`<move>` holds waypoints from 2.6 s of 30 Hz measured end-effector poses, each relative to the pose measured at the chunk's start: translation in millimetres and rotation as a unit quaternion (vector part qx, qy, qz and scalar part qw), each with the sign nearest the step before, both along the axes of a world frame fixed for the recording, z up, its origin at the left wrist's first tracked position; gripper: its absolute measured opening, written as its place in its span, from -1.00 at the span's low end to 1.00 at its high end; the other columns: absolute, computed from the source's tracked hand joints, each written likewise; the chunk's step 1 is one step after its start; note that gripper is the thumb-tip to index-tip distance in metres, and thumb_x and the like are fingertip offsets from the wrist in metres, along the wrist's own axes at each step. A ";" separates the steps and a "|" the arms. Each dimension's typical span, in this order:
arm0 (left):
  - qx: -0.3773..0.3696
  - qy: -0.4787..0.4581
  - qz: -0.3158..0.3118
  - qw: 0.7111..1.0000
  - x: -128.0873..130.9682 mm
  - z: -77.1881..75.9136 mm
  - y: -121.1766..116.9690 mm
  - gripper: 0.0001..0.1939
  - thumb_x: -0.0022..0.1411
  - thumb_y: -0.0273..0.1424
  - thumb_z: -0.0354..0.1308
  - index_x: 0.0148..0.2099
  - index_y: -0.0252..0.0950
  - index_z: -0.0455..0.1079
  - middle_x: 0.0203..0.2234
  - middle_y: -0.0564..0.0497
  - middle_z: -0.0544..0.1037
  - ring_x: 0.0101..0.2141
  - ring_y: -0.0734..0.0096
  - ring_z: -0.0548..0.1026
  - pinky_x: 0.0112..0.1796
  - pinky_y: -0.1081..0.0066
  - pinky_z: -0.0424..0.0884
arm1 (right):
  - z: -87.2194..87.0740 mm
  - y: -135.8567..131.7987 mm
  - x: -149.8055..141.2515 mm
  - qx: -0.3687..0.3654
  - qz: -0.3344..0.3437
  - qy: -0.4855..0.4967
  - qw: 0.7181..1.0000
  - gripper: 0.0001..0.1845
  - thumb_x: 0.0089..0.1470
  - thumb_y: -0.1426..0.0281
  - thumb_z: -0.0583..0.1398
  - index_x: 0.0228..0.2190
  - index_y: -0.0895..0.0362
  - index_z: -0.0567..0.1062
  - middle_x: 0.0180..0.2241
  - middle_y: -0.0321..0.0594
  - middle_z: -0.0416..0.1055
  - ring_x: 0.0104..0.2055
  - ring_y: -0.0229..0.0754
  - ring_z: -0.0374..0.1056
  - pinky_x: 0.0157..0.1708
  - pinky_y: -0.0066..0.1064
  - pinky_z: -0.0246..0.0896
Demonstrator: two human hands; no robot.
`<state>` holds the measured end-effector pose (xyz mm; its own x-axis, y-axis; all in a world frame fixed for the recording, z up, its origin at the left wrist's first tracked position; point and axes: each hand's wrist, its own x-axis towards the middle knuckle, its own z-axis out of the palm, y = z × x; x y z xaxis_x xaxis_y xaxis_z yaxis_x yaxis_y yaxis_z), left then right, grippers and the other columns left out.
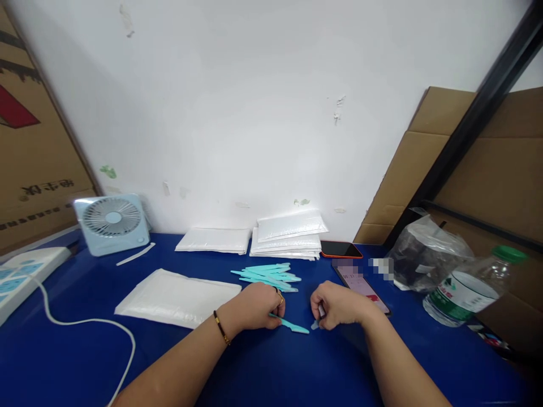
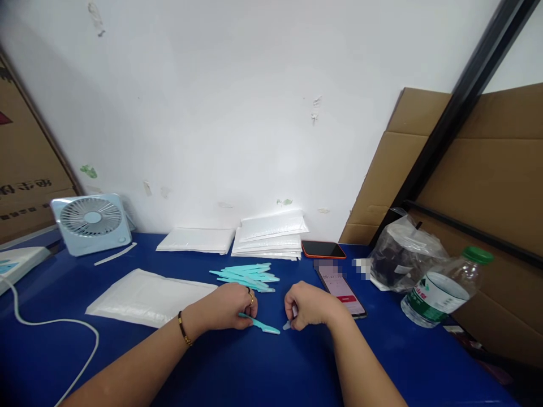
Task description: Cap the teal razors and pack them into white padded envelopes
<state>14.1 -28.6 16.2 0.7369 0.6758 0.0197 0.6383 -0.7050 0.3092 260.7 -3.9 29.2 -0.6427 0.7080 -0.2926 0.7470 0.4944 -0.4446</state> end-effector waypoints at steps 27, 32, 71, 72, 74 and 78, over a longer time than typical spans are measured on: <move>-0.007 -0.072 0.083 0.994 -10.7 6.0 4.7 -0.84 0.24 -0.36 -0.07 -0.24 -0.25 0.31 -0.37 0.03 0.44 -0.34 0.42 0.37 -0.35 0.47 0.23 | 7.5 0.1 -10.9 0.035 -0.056 0.178 0.982 -0.85 -0.05 0.39 0.13 -0.45 0.16 0.49 -0.57 -0.29 0.37 -0.53 -0.31 0.21 -0.55 -0.53 0.06; -0.005 -0.085 0.083 0.993 -11.4 3.8 6.1 -0.86 0.23 -0.37 -0.06 -0.25 -0.24 0.30 -0.35 0.04 0.44 -0.33 0.42 0.37 -0.33 0.47 0.23 | 4.6 0.1 -15.2 0.015 -0.061 0.190 0.980 -0.84 -0.05 0.38 0.13 -0.45 0.17 0.49 -0.58 -0.28 0.37 -0.55 -0.31 0.22 -0.57 -0.53 0.07; 0.075 0.000 0.102 0.992 -5.4 -14.7 30.9 -0.61 0.11 -0.42 0.04 0.03 -0.30 0.27 -0.12 -0.11 0.39 -0.09 0.23 0.32 -0.04 0.31 0.23 | -35.9 26.8 -43.3 0.209 0.008 0.107 0.972 -0.47 0.01 0.16 0.16 0.02 0.03 0.29 -0.03 -0.11 0.22 0.01 -0.02 0.13 -0.02 -0.19 0.07; 0.084 0.012 0.102 0.991 -0.5 -15.1 29.8 -0.64 0.09 -0.46 0.03 -0.02 -0.34 0.29 -0.16 -0.12 0.41 -0.12 0.23 0.35 -0.06 0.31 0.24 | -36.3 24.3 -46.1 0.232 0.012 0.100 0.968 -0.60 0.03 0.24 0.14 -0.07 0.06 0.34 -0.10 -0.12 0.26 -0.05 -0.06 0.17 -0.07 -0.23 0.11; 0.088 0.034 0.111 0.989 7.7 -16.8 29.0 -0.68 0.03 -0.48 0.06 -0.10 -0.40 0.31 -0.21 -0.16 0.43 -0.18 0.20 0.38 -0.10 0.30 0.28 | -37.9 19.0 -51.4 0.271 0.011 0.079 0.959 -0.73 -0.01 0.39 0.14 -0.19 0.12 0.37 -0.19 -0.13 0.29 -0.14 -0.09 0.20 -0.15 -0.29 0.15; 0.083 0.044 0.131 0.987 18.6 -20.6 29.1 -0.71 -0.04 -0.46 0.16 -0.20 -0.42 0.31 -0.27 -0.18 0.45 -0.23 0.14 0.42 -0.15 0.27 0.31 | -38.4 12.1 -56.0 0.297 0.008 0.010 0.955 -0.73 -0.16 0.47 0.18 -0.29 0.17 0.37 -0.29 -0.12 0.36 -0.22 -0.06 0.27 -0.23 -0.32 0.15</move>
<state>32.7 0.5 -4.4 0.5418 0.8357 0.0895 0.8242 -0.5491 0.1383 204.7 8.2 -9.2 -0.6560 0.7353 0.1703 0.7317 0.6749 -0.0956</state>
